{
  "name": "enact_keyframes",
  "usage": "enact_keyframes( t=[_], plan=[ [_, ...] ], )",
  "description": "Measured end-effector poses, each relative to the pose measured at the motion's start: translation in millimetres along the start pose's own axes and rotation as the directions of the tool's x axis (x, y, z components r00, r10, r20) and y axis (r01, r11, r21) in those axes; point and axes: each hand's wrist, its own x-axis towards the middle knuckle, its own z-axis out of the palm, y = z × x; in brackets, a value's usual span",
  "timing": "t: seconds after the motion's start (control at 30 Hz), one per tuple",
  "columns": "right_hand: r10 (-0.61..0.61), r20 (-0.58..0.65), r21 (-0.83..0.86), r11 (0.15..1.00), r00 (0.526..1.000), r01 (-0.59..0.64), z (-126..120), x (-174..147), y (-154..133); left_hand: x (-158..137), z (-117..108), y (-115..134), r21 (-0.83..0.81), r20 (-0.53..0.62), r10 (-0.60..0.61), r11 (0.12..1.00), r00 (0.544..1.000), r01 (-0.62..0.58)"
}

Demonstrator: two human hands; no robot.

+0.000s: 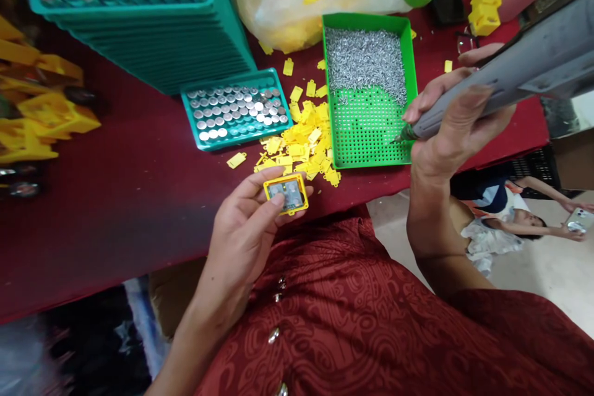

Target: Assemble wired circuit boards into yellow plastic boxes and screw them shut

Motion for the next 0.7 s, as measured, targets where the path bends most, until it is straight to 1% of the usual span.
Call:
enact_keyframes(
  t=[0.03, 0.07, 0.1, 0.13, 0.17, 0.2, 0.23, 0.27, 0.3, 0.33, 0.37, 0.4, 0.47, 0.5, 0.53, 0.57, 0.63, 0.67, 0.7],
  plan=[
    [0.010, -0.044, 0.006, 1.000, 0.999, -0.010, -1.9, -0.2, -4.4, 0.2, 0.3, -0.1, -0.005, -0.001, 0.000, 1.000, 1.000, 0.000],
    [0.013, -0.115, 0.035, 0.999, 0.993, -0.009, -3.2, 0.2, -9.5, 0.2, 0.8, 0.0, -0.013, -0.001, 0.000, 1.000, 1.000, 0.000],
    [0.011, -0.199, 0.099, 0.995, 0.980, 0.009, -3.9, 1.2, -15.0, 0.3, 1.4, 0.2, -0.020, 0.000, 0.001, 1.000, 1.000, -0.001],
    [0.002, -0.287, 0.197, 0.979, 0.958, 0.057, -4.1, 2.5, -20.4, 0.3, 2.1, 0.5, -0.028, 0.000, 0.004, 1.000, 1.000, -0.004],
    [-0.008, -0.371, 0.313, 0.940, 0.928, 0.133, -4.0, 4.1, -25.6, 0.3, 2.9, 0.8, -0.036, 0.000, 0.008, 0.999, 1.000, -0.008],
    [-0.008, -0.437, 0.425, 0.879, 0.899, 0.214, -3.6, 5.7, -30.2, 0.2, 3.6, 1.0, -0.044, 0.000, 0.012, 0.999, 1.000, -0.012],
    [0.003, -0.467, 0.521, 0.809, 0.884, 0.272, -3.1, 7.1, -34.0, 0.2, 4.1, 1.2, -0.051, -0.001, 0.014, 0.999, 1.000, -0.014],
    [0.020, -0.465, 0.594, 0.749, 0.885, 0.295, -2.6, 8.1, -36.9, 0.2, 4.5, 1.2, -0.058, -0.002, 0.016, 0.998, 1.000, -0.016],
    [0.042, -0.437, 0.644, 0.712, 0.898, 0.280, -2.1, 8.8, -39.1, 0.2, 4.8, 1.2, -0.063, -0.003, 0.015, 0.998, 1.000, -0.016],
    [0.063, -0.399, 0.671, 0.700, 0.915, 0.244, -1.8, 9.1, -40.6, 0.1, 4.9, 1.1, -0.068, -0.001, 0.014, 0.998, 1.000, -0.014],
    [0.081, -0.366, 0.679, 0.705, 0.927, 0.206, -1.8, 9.1, -41.6, 0.0, 5.0, 1.0, -0.071, 0.000, 0.013, 0.997, 1.000, -0.013],
    [0.088, -0.361, 0.672, 0.715, 0.928, 0.194, -2.6, 9.0, -42.2, -0.1, 5.2, 1.0, -0.073, 0.002, 0.014, 0.997, 1.000, -0.014],
    [0.074, -0.428, 0.636, 0.733, 0.901, 0.242, -7.6, 8.6, -42.5, -0.5, 5.4, 1.2, -0.072, 0.007, 0.012, 0.997, 1.000, -0.011],
    [0.065, -0.441, 0.624, 0.739, 0.895, 0.254, -12.3, 8.4, -42.2, -0.7, 5.6, 1.4, -0.069, 0.009, 0.007, 0.998, 1.000, -0.006],
    [0.061, -0.416, 0.625, 0.743, 0.907, 0.237, -18.5, 8.2, -41.9, -0.8, 5.7, 1.5, -0.065, 0.012, -0.001, 0.998, 1.000, 0.002],
    [0.067, -0.351, 0.638, 0.747, 0.934, 0.186, -25.8, 7.8, -41.5, -0.9, 5.7, 1.4, -0.063, 0.016, -0.012, 0.998, 1.000, 0.013],
    [0.099, -0.150, 0.664, 0.747, 0.984, 0.026, -41.3, 6.2, -41.9, -0.8, 5.8, 0.3, -0.066, 0.020, -0.034, 0.997, 0.999, 0.036],
    [0.114, -0.063, 0.673, 0.739, 0.992, -0.042, -48.0, 4.7, -43.3, -0.8, 5.8, -0.8, -0.070, 0.021, -0.047, 0.996, 0.999, 0.048],
    [0.122, -0.005, 0.684, 0.724, 0.992, -0.086, -53.0, 2.5, -46.0, -0.9, 6.0, -2.3, -0.073, 0.025, -0.062, 0.995, 0.998, 0.064]
  ],
)
